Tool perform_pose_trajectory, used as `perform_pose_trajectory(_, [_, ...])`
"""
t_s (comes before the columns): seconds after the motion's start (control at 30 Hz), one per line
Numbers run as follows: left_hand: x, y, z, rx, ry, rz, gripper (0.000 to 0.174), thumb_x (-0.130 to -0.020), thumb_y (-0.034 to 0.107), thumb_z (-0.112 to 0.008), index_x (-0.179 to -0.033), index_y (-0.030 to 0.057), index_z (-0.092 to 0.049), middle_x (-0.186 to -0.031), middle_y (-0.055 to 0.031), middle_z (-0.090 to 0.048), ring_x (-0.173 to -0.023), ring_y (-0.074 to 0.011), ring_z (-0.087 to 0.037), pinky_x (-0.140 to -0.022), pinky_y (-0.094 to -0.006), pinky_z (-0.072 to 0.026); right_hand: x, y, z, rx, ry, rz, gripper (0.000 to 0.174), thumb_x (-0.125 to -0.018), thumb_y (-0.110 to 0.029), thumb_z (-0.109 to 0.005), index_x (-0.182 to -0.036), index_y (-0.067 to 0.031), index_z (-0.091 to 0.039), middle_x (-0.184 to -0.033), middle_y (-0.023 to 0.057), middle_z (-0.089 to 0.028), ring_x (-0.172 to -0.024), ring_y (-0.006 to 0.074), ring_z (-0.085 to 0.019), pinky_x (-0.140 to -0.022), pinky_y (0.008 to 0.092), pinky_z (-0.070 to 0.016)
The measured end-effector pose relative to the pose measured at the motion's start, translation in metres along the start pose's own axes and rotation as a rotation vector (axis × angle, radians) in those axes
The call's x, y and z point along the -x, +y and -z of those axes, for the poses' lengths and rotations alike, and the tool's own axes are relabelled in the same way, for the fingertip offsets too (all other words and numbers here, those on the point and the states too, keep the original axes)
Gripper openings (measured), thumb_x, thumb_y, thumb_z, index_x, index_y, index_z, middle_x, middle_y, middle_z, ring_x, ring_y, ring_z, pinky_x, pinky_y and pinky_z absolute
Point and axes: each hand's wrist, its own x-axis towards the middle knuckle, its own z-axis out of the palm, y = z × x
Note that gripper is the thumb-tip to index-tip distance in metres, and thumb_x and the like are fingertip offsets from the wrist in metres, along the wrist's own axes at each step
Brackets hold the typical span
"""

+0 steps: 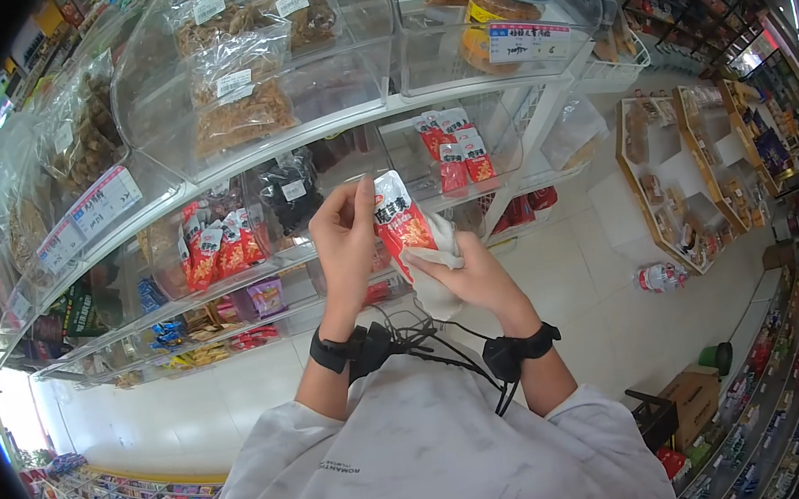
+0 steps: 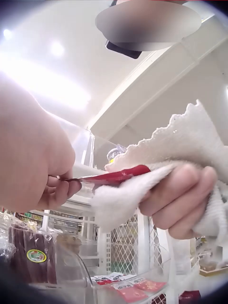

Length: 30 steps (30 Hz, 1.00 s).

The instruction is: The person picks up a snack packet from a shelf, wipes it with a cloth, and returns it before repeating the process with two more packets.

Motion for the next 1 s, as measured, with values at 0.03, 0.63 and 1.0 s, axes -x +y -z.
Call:
perform_pose_trajectory(0.03, [0.000, 0.002, 0.000, 0.003, 0.005, -0.004, 0.030, -0.101, 0.024, -0.064, -0.093, -0.0038, -0.069, -0.071, 0.0039, -0.061, -0.062, 0.0001, -0.046, -0.053, -0.0199, -0.0346, 0.001, -0.001, 0.000, -0.012, -0.004, 0.003, 0.036, -0.090, -0.023, -0.076, -0.114, 0.0022, -0.067, -0.098, 0.0073, -0.072, -0.085, 0.0110, -0.067, -0.075, 0.0272, -0.0531])
perform_pose_trajectory(0.63, [0.012, 0.002, -0.001, 0.105, -0.125, 0.138, 0.027, -0.099, 0.023, -0.066, -0.085, 0.0002, -0.067, -0.063, 0.0059, -0.057, -0.051, 0.0001, -0.042, -0.045, -0.0209, -0.0280, -0.002, -0.012, 0.007, -0.127, 0.097, -0.026, 0.035, -0.091, -0.027, -0.075, -0.108, 0.0032, -0.070, -0.089, 0.0061, -0.073, -0.080, 0.0084, -0.064, -0.073, 0.0290, -0.0523])
perform_pose_trajectory(1.0, [0.009, -0.001, 0.012, 0.157, -0.156, 0.203, 0.035, -0.102, 0.027, -0.061, -0.120, -0.0027, -0.060, -0.089, -0.0028, -0.067, -0.066, -0.0032, -0.056, -0.055, -0.0194, -0.0422, -0.009, -0.001, 0.018, 0.272, 0.107, 0.193, 0.037, -0.088, -0.025, -0.078, -0.106, 0.0064, -0.070, -0.083, 0.0090, -0.073, -0.078, 0.0086, -0.067, -0.068, 0.0276, -0.0530])
